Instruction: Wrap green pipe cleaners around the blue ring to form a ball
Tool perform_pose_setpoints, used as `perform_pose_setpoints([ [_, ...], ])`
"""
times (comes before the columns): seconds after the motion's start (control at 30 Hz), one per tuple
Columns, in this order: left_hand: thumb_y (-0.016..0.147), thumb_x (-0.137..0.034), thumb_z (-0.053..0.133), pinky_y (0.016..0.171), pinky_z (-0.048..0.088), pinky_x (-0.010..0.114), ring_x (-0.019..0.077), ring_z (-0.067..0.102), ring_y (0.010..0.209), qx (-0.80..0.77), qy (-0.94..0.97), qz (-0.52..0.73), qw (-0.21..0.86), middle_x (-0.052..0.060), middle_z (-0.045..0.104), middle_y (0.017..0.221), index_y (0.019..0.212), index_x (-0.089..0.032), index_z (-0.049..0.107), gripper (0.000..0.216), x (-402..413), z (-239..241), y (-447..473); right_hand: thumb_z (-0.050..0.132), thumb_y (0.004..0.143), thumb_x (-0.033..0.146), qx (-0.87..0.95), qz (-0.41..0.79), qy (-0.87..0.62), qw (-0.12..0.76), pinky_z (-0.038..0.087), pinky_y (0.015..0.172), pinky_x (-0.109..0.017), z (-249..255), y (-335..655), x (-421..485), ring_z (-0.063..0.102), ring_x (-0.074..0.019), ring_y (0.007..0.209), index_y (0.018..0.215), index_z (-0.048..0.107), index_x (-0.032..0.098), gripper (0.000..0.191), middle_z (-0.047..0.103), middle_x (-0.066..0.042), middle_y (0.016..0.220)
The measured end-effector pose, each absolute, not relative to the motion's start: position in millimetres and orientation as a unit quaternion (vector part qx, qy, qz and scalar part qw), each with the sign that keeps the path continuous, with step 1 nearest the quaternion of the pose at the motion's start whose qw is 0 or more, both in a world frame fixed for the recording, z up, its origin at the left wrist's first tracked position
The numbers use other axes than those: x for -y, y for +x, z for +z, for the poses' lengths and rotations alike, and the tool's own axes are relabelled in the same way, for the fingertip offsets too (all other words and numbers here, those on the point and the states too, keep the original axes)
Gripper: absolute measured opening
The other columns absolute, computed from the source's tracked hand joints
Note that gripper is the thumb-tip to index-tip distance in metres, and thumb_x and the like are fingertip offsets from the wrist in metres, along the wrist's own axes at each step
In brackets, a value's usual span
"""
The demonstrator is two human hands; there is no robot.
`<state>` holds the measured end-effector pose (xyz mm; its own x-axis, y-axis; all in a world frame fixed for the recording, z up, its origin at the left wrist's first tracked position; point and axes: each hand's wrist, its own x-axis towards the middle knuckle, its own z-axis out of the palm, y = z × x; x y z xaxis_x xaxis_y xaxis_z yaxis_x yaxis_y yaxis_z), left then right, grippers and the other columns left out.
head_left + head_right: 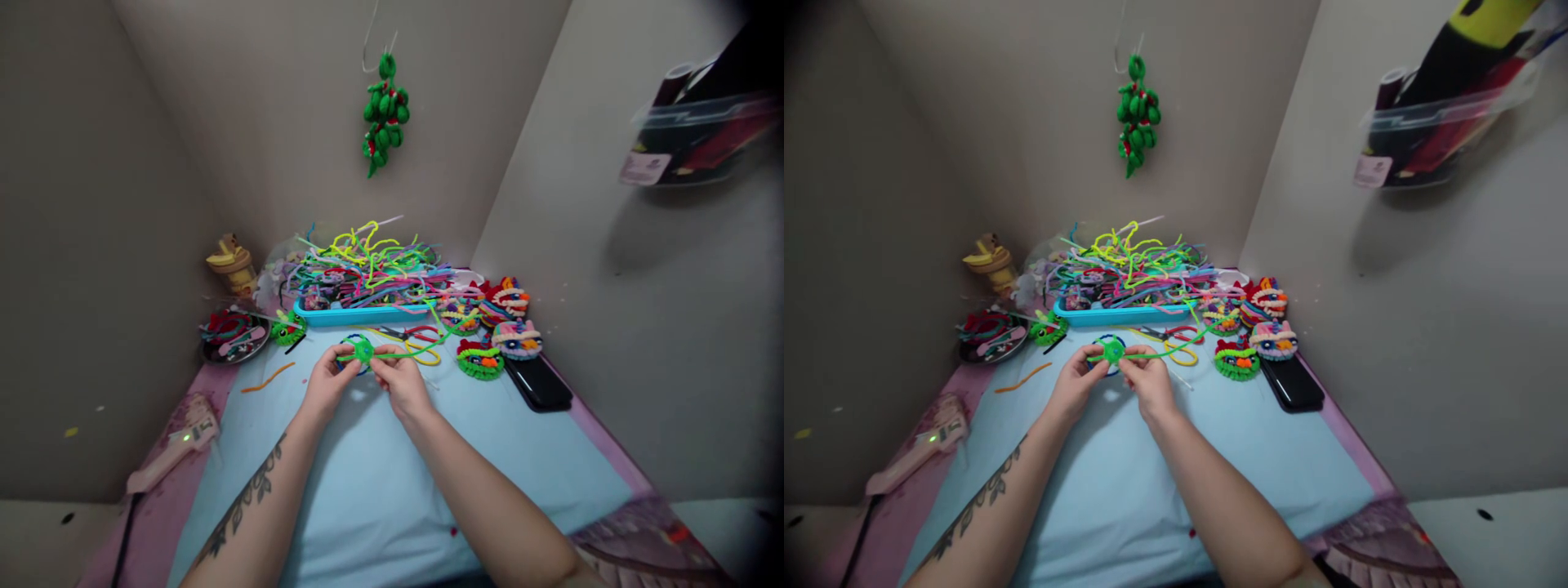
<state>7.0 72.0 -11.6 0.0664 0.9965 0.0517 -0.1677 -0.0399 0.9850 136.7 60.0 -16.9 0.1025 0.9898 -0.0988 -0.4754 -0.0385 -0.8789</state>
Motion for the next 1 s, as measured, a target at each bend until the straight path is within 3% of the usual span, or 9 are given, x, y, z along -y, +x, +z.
perform_pose_setpoints([
  [0.17,0.068,-0.034,0.068,0.076,0.044,0.028,0.0139,0.057,0.081,-0.409,0.463,0.525,0.585,0.004,0.057,0.095,0.119,-0.02,0.039,0.06,-71.7,-14.6,7.4,0.065,0.06,0.02,0.388,0.512,-0.462,0.611,0.037,0.051,-0.021,-23.3,143.3,-65.7,0.05,-0.0098,0.054,0.079,0.053,0.019,0.023,0.056,0.005,0.061],
  [0.27,0.068,-0.036,0.067,0.078,0.043,0.03,0.0151,0.057,0.087,-0.433,0.459,0.519,0.576,0.006,0.055,0.1,0.121,-0.021,0.036,0.064,-75.1,-20.7,6.2,0.062,0.06,0.016,0.454,0.459,-0.486,0.589,0.039,0.058,-0.022,-22.2,147.4,-67.1,0.054,-0.0117,0.064,0.081,0.053,0.019,0.023,0.058,0.003,0.074],
  [0.4,0.062,-0.033,0.07,0.081,0.041,0.03,0.0175,0.052,0.096,-0.499,0.539,0.536,0.417,0.006,0.054,0.103,0.108,-0.021,0.049,0.051,-76.4,-20.2,1.9,0.059,0.063,0.016,0.478,0.47,-0.471,0.573,0.039,0.057,-0.022,-20.2,150.1,-67.2,0.052,-0.0111,0.06,0.083,0.05,0.02,0.022,0.054,0.004,0.069],
  [0.5,0.069,-0.033,0.064,0.075,0.04,0.028,0.0154,0.052,0.08,-0.516,0.646,0.5,0.257,0.003,0.056,0.08,0.077,-0.018,0.062,0.017,-70.3,-12.4,-0.7,0.059,0.064,0.017,0.473,0.444,-0.495,0.578,0.04,0.059,-0.023,-21.1,151.9,-68.0,0.053,-0.0117,0.063,0.083,0.051,0.02,0.021,0.055,0.003,0.073],
  [0.6,0.074,-0.034,0.059,0.066,0.039,0.026,0.0142,0.05,0.067,-0.493,0.716,0.448,0.207,0.001,0.053,0.064,0.074,-0.019,0.068,0.018,-62.1,-8.0,1.1,0.059,0.065,0.018,0.456,0.419,-0.508,0.598,0.04,0.059,-0.023,-24.0,152.4,-69.5,0.053,-0.0118,0.065,0.082,0.051,0.02,0.019,0.056,0.002,0.075],
  [0.77,0.077,-0.04,0.053,0.053,0.034,0.024,0.0122,0.047,0.053,-0.525,0.703,0.368,0.308,0.0,0.055,0.054,0.09,-0.017,0.072,0.032,-58.2,-14.2,9.6,0.059,0.068,0.02,0.425,0.429,-0.474,0.641,0.04,0.057,-0.022,-28.7,145.2,-69.3,0.052,-0.0111,0.061,0.083,0.049,0.021,0.018,0.054,0.005,0.068],
  [0.87,0.076,-0.044,0.053,0.046,0.028,0.022,0.0098,0.038,0.044,-0.539,0.643,0.351,0.416,-0.003,0.048,0.045,0.11,-0.012,0.063,0.048,-60.3,-16.6,13.1,0.058,0.068,0.019,0.412,0.434,-0.465,0.652,0.041,0.059,-0.023,-29.3,139.5,-68.3,0.052,-0.0112,0.062,0.08,0.048,0.021,0.016,0.053,0.005,0.068],
  [1.0,0.075,-0.045,0.053,0.045,0.026,0.021,0.0081,0.037,0.043,-0.5,0.611,0.361,0.497,-0.003,0.052,0.049,0.121,-0.008,0.054,0.059,-59.2,-14.3,16.2,0.057,0.069,0.021,0.412,0.414,-0.477,0.657,0.041,0.059,-0.023,-29.5,137.3,-68.0,0.051,-0.0111,0.061,0.079,0.046,0.021,0.015,0.052,0.004,0.069],
])
